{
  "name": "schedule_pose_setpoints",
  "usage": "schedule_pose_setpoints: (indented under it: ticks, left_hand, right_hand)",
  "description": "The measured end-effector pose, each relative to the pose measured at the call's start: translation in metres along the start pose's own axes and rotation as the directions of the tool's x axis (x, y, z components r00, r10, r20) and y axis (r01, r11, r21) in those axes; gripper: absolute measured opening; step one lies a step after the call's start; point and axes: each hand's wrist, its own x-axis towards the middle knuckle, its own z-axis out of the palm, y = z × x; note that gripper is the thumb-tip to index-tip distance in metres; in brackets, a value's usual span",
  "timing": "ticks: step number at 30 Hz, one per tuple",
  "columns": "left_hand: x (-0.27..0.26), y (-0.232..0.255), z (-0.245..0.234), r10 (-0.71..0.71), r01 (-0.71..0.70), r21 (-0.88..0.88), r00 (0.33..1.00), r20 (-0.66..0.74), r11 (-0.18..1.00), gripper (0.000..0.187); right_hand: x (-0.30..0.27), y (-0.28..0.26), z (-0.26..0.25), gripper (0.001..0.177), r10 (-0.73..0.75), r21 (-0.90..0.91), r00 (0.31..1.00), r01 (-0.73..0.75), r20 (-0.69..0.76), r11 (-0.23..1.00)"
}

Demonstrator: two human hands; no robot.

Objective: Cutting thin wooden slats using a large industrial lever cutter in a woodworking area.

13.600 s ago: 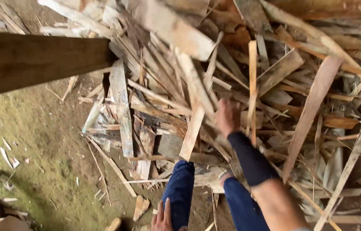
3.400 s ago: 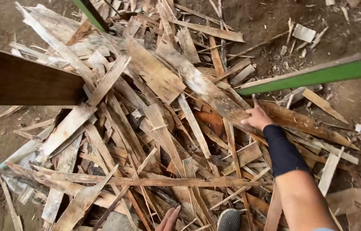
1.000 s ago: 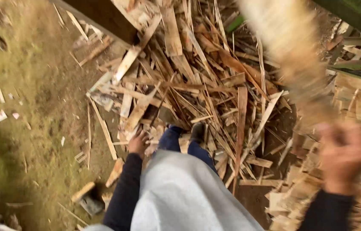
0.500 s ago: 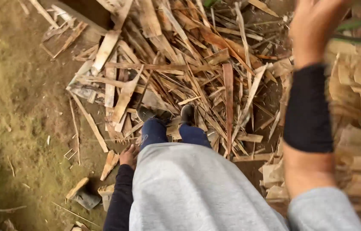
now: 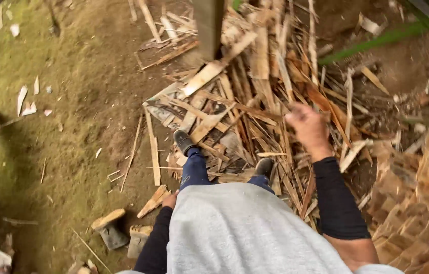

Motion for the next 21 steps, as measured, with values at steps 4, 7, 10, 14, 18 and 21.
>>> schedule_pose_setpoints:
  ticks: [4,7,10,14,18,21]
  left_hand:
    - [0.000,-0.046,-0.108,-0.228,0.249,-0.782,0.964,0.140,0.571,0.045]
    - [0.017,-0.066,-0.185,-0.263,0.191,-0.980,0.944,0.200,-0.061,0.056]
    - [0.036,-0.113,-0.211,-0.266,0.026,-0.989,0.962,0.064,-0.145,0.062]
    - [0.049,-0.125,-0.226,-0.311,-0.050,-0.942,0.949,0.059,-0.332,0.063]
    - [0.054,-0.121,-0.185,-0.318,0.120,-0.945,0.922,0.219,-0.304,0.048]
    - [0.062,-0.115,-0.171,-0.290,0.335,-0.933,0.887,0.360,-0.133,0.040]
  right_hand:
    - [0.049,-0.142,0.024,0.053,-0.312,0.303,0.891,0.413,-0.329,0.859]
    - [0.115,-0.196,0.003,0.060,-0.434,0.354,0.803,0.578,-0.409,0.735]
    - [0.169,-0.225,-0.008,0.059,-0.550,0.340,0.737,0.672,-0.393,0.658]
    - [0.232,-0.244,-0.016,0.063,-0.560,0.169,0.685,0.690,-0.467,0.703]
    - [0.253,-0.242,-0.005,0.067,-0.501,0.253,0.687,0.689,-0.526,0.679]
    - [0.247,-0.265,0.003,0.075,-0.410,0.246,0.653,0.676,-0.637,0.694]
